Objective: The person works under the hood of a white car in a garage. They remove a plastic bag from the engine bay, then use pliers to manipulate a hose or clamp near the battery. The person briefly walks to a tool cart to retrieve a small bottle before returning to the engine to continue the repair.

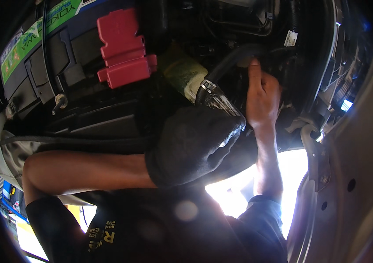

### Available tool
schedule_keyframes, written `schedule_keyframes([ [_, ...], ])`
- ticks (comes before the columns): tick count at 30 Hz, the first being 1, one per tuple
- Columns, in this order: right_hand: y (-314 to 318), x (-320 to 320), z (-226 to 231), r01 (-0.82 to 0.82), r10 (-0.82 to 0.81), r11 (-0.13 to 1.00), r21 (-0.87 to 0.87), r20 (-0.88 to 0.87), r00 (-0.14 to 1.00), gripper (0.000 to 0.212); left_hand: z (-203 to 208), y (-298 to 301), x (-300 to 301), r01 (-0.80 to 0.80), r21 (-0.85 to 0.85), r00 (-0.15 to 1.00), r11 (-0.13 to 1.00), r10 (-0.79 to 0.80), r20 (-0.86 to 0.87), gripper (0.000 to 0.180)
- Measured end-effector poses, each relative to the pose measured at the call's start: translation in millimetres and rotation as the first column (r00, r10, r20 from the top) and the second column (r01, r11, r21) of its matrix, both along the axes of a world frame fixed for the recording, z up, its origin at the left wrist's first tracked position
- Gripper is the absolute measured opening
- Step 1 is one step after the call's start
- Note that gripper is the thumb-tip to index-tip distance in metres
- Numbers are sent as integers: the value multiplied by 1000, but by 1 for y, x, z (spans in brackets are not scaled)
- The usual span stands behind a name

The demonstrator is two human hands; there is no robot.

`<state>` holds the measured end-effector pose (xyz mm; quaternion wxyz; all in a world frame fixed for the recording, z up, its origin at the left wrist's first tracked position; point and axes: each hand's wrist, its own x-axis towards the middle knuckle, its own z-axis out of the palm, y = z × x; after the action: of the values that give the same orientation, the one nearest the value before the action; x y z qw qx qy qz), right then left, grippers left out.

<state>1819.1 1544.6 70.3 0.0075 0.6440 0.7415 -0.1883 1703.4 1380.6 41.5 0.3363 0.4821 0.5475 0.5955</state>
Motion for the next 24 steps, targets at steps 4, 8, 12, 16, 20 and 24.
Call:
schedule_keyframes([
  [4, -10, -19, 9, -80, 68, 994, 76, 142, 987, 54, 5, 1, 1, -46, 14, 998, 999, 45, 34, 15],
  [8, -14, -27, 27, -505, 440, 777, 375, 250, 862, 15, 4, -1, 5, -94, 10, 995, 996, 94, -42, 28],
  [12, -3, -50, 51, -907, 864, 374, 196, 283, 417, 25, 3, -3, 8, -116, -12, 980, 993, 112, -162, 33],
  [16, 8, -66, 45, -898, 886, 371, 236, 202, 418, 32, 9, -1, 0, -73, -34, 980, 997, 66, -189, 31],
  [20, 10, -76, 46, -973, 911, 182, 143, 347, 222, 35, 9, 3, -2, -106, -7, 983, 994, 104, -151, 30],
  [24, 13, -66, 35, -963, 873, 154, 221, 426, 237, 42, 14, 4, -5, -109, -26, 967, 994, 100, -235, 30],
])
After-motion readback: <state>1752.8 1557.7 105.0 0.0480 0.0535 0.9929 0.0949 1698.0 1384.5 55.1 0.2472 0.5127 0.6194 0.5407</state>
